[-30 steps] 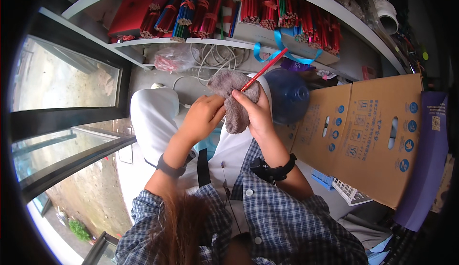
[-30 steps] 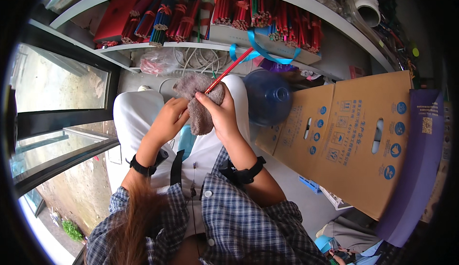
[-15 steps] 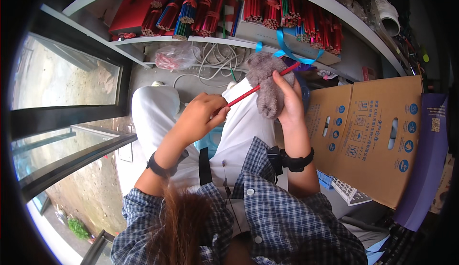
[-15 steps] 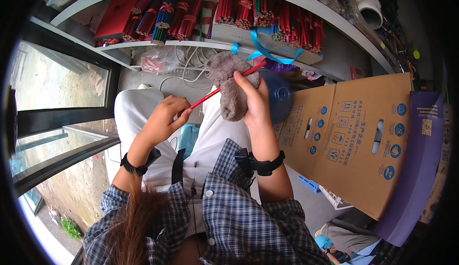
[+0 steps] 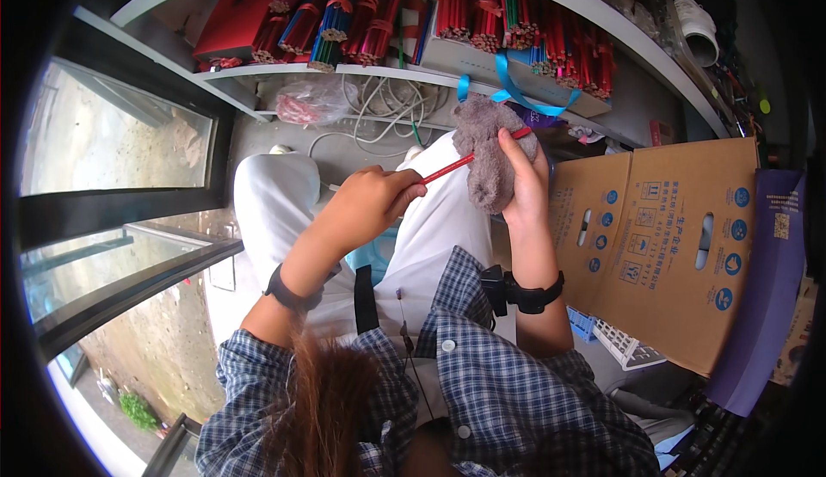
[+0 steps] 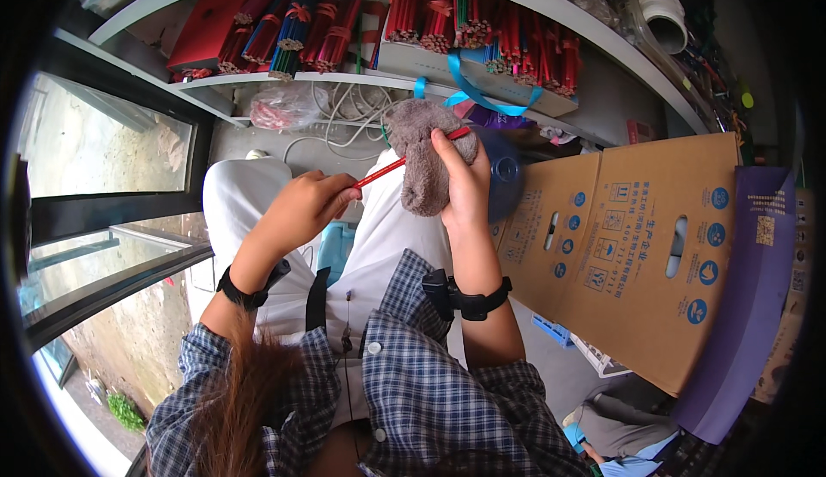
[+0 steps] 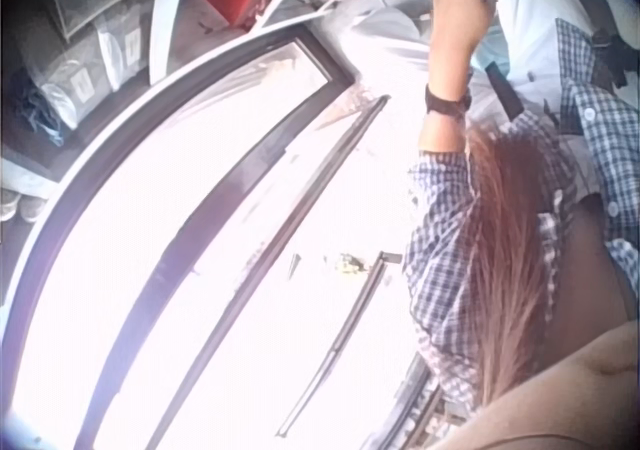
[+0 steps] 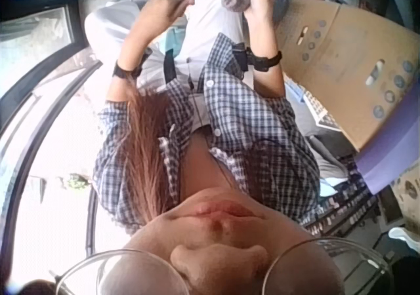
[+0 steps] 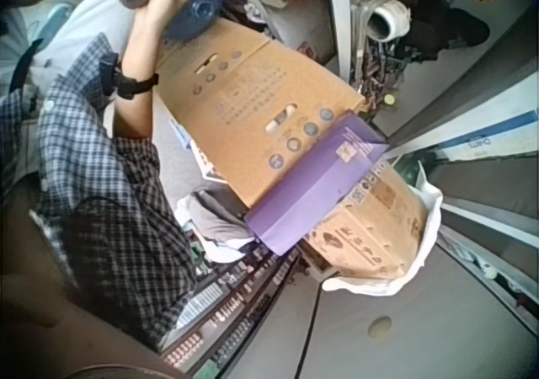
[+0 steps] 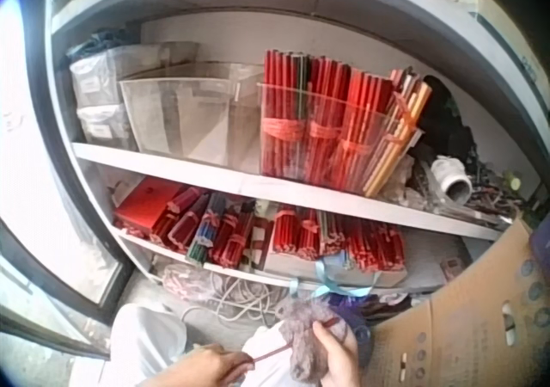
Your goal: The person takes red sticks from a shelf, wipes them with a cloth, and attaches decorative ribbons.
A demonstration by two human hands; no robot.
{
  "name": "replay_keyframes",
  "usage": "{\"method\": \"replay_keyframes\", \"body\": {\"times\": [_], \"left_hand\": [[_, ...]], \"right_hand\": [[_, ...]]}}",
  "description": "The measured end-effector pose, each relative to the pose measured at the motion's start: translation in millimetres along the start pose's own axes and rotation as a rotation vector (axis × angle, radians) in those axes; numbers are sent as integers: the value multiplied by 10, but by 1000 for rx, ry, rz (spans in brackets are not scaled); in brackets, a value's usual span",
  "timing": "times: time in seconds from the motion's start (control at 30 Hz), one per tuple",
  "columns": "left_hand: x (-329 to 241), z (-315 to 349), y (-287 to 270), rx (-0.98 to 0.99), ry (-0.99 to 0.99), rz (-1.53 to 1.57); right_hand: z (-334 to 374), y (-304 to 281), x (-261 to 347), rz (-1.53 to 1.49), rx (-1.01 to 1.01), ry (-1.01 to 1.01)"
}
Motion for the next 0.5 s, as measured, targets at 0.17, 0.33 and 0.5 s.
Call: {"method": "replay_keyframes", "body": {"times": [0.17,0.33,0.5], "left_hand": [[8,73,-92,-68,117,-73],[383,187,-58,11,-227,506],[419,169,53,7,-282,797]], "right_hand": [[-194,-287,211,-28,6,-55],[-417,-788,450,-138,-65,-202],[-119,-125,-95,-385,86,93]]}}
Point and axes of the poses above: each hand's wrist, its own z-axis away from the middle knuckle, its own y-axis out of the palm, x = y × z, the point moved 8 cm from there along -z, towards the middle knuckle, and after that the axes turned 1 degree about -y, right-handed, at the moved point
